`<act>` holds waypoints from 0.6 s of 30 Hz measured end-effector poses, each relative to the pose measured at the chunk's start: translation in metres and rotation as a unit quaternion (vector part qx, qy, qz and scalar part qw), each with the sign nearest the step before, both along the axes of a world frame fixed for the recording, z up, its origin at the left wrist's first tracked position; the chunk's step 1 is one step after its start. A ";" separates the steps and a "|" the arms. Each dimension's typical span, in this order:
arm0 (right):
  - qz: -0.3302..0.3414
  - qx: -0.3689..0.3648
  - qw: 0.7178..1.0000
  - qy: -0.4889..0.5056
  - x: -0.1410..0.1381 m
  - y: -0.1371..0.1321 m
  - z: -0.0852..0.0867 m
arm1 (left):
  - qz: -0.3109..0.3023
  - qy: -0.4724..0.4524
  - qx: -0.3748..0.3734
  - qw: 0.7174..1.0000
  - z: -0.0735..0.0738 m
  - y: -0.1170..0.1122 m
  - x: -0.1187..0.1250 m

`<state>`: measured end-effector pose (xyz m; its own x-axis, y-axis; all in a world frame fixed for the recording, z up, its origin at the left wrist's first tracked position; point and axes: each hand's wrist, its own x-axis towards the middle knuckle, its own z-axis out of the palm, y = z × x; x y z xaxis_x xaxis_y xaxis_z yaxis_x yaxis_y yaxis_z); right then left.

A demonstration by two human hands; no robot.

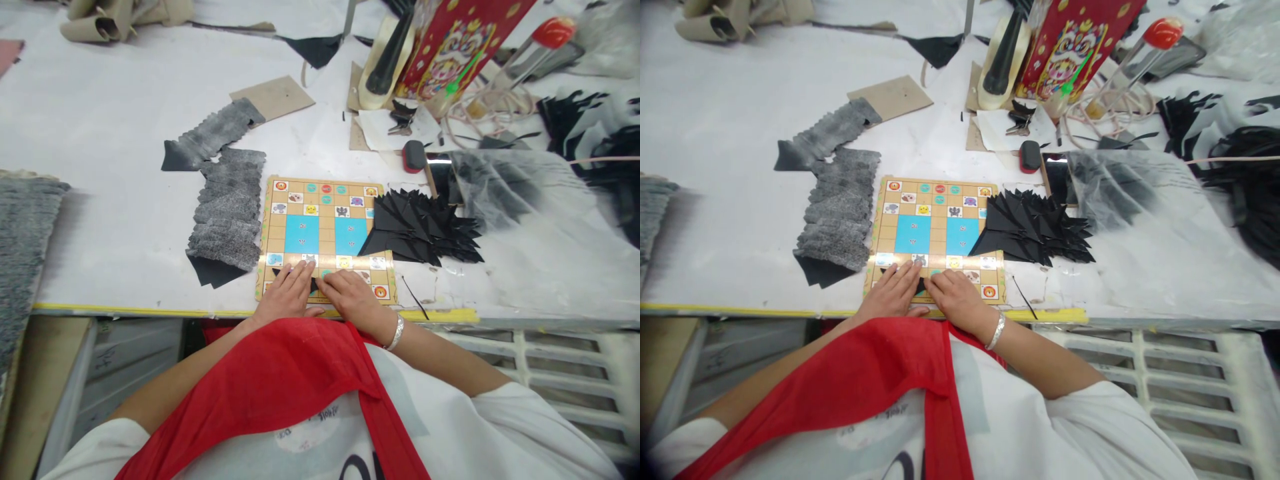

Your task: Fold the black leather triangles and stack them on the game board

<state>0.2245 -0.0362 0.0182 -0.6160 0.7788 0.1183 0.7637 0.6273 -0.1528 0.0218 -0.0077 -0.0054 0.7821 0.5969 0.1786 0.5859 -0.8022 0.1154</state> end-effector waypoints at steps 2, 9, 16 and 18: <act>-0.004 -0.009 1.000 0.009 0.001 0.000 -0.001 | -0.010 -0.014 -0.017 1.000 -0.006 0.002 0.001; -0.119 -0.036 0.980 0.155 0.008 -0.004 -0.008 | -0.029 -0.036 -0.025 0.999 -0.018 0.005 -0.003; -0.085 -0.008 0.991 0.107 0.009 -0.010 -0.010 | -0.030 -0.025 -0.046 0.998 -0.016 0.005 -0.002; -0.075 -0.005 0.994 0.083 0.011 -0.011 -0.010 | -0.029 -0.023 -0.045 0.998 -0.016 0.005 -0.002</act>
